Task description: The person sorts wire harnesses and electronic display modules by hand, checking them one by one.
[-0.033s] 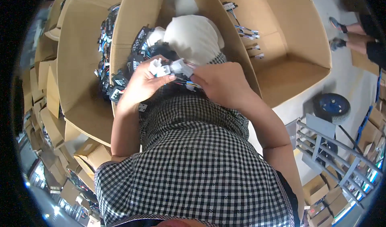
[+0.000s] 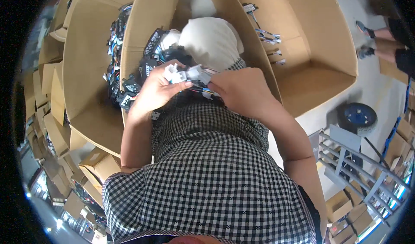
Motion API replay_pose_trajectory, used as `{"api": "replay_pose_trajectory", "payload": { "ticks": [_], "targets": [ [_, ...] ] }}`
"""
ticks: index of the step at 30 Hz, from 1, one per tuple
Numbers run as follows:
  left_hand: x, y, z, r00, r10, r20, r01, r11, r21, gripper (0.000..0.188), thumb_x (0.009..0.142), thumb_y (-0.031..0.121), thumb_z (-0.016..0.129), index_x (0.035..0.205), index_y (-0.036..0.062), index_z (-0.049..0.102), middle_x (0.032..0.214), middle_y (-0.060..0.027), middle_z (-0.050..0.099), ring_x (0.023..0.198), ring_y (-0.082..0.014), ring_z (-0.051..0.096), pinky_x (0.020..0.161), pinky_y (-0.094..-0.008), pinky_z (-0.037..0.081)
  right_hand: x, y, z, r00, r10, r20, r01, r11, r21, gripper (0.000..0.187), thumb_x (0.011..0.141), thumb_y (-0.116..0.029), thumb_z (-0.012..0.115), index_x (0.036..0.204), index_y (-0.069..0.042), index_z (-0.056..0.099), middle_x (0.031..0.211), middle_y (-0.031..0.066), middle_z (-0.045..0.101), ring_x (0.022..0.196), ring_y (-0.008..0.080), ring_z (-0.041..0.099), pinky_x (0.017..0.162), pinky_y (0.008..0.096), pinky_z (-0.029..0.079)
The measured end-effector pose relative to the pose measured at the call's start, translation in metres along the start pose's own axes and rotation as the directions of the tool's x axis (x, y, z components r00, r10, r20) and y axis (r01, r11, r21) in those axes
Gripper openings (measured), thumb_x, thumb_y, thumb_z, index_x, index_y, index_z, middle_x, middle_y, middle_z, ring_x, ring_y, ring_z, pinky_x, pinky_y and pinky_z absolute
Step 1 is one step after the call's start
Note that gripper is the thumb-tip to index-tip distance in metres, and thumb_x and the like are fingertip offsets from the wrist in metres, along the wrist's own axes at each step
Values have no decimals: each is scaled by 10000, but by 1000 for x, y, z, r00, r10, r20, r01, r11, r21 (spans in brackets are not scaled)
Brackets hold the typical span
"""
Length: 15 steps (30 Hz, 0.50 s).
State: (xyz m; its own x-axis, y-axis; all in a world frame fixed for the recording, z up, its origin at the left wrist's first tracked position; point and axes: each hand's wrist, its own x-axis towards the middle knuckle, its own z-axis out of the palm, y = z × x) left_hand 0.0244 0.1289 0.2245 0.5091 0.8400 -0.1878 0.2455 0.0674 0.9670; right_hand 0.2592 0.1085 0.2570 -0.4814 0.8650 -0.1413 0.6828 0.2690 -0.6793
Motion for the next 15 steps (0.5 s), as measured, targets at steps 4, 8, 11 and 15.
{"api": "replay_pose_trajectory", "payload": {
  "ticks": [4,8,11,15],
  "targets": [
    [-6,-3,6,995,77,-56,-66,982,175,257,733,107,774,942,40,639,864,-91,621,801,-242,646,702,-326,502,8,9,-13,975,-89,206,82,996,45,123,824,-222,620,810,-108,664,716,100,624,675,297,622,595,394,471],
    [-7,-2,5,976,206,66,-216,930,297,257,716,81,715,967,94,662,881,-80,622,852,-293,626,730,-386,499,17,20,-9,914,-2,407,-142,935,324,109,811,-181,642,832,-82,684,735,110,641,673,282,631,610,362,481],
    [-9,-1,3,953,301,43,-296,886,358,288,689,48,680,975,60,643,943,-86,611,886,-296,617,759,-387,485,17,17,-8,926,-33,375,-111,928,357,94,812,-159,642,837,-78,683,728,114,634,673,279,633,611,349,483],
    [-8,8,-5,931,341,131,-352,741,572,272,674,70,663,946,79,661,1097,-87,602,1082,-306,570,931,-440,434,10,13,3,963,-25,267,-25,983,180,99,806,-181,652,813,-86,676,734,106,644,690,290,635,604,373,492]
  ]
}}
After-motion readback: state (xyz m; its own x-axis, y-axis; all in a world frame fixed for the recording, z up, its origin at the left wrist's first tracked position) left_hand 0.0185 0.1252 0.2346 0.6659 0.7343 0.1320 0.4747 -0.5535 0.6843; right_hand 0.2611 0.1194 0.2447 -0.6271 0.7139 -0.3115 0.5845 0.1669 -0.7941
